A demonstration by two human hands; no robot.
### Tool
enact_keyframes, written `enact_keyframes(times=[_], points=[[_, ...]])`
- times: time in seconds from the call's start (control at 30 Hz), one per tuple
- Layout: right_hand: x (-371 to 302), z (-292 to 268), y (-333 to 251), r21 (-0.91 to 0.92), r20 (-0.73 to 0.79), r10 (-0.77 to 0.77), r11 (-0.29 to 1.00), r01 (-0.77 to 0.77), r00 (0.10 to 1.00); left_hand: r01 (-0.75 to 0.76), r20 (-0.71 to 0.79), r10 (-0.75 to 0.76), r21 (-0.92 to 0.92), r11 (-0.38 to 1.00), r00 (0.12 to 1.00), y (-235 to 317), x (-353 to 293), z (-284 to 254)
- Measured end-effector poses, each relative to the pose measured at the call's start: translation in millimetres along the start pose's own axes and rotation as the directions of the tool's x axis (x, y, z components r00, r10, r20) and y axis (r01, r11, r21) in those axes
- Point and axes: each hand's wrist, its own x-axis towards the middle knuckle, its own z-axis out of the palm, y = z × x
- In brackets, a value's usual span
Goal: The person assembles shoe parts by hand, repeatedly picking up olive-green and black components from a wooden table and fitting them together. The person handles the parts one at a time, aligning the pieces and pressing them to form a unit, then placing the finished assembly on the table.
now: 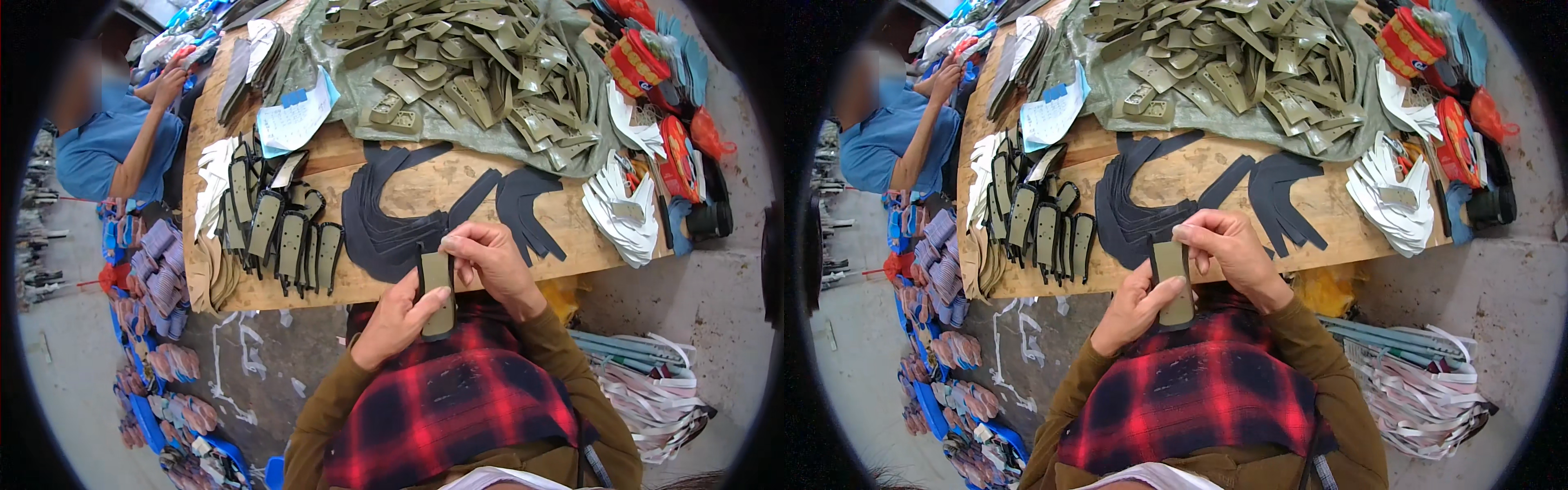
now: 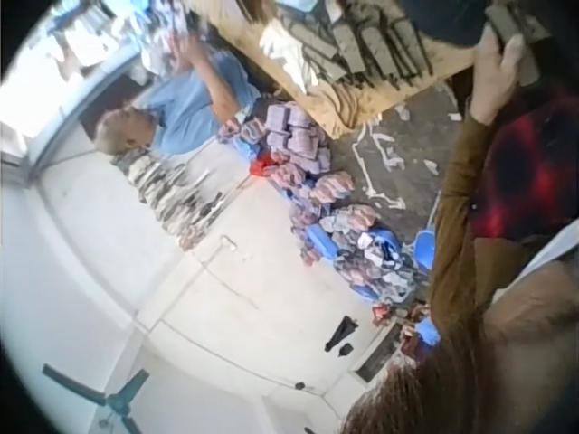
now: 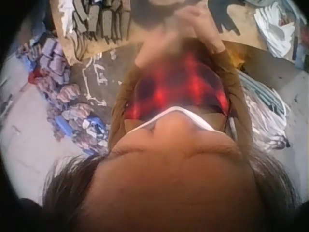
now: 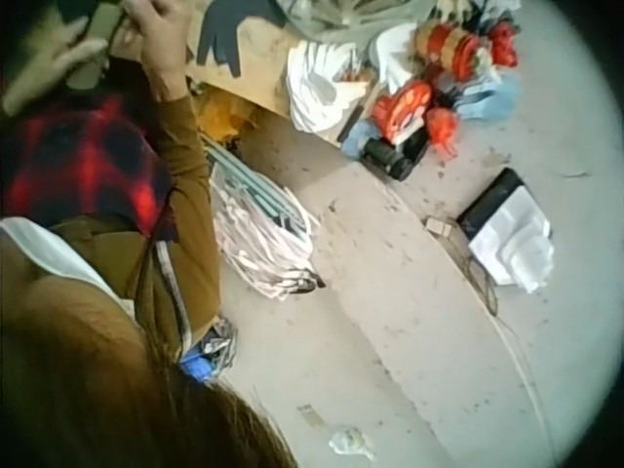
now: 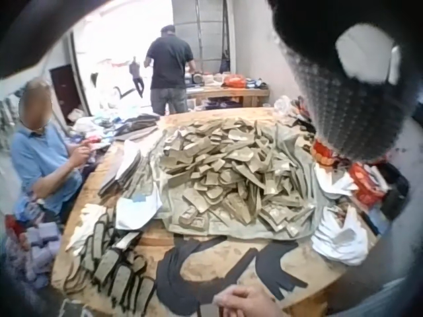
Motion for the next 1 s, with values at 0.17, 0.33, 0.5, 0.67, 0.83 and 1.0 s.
enact_keyframes(times=[0.17,0.33,0.5,0.67,0.83,1.0], points=[[-5,6,7,0.000,-0.066,-0.046,0.999,0.047,0.997,-0.141,-0.150,0.165,0.158,0.977,0.975,-1,1,5],[4,27,11,0.012,-0.070,-0.121,0.992,0.123,0.990,-0.306,-0.313,0.509,0.516,0.800,0.802,9,21,-5],[5,38,14,-0.515,0.014,-0.519,0.729,0.451,0.855,-0.375,-0.517,0.360,0.080,0.924,0.776,20,36,-1],[0,26,15,-0.482,0.105,-0.328,0.809,0.337,0.939,-0.423,-0.634,0.194,-0.232,0.876,0.748,10,43,5],[9,4,-4,-0.408,0.199,-0.173,0.880,0.242,0.965,-0.482,-0.647,0.216,-0.267,0.835,0.731,17,54,10],[3,-6,-40,-0.426,0.306,-0.016,0.892,0.152,0.952,-0.190,-0.354,0.118,-0.175,0.966,0.928,26,37,-6]])
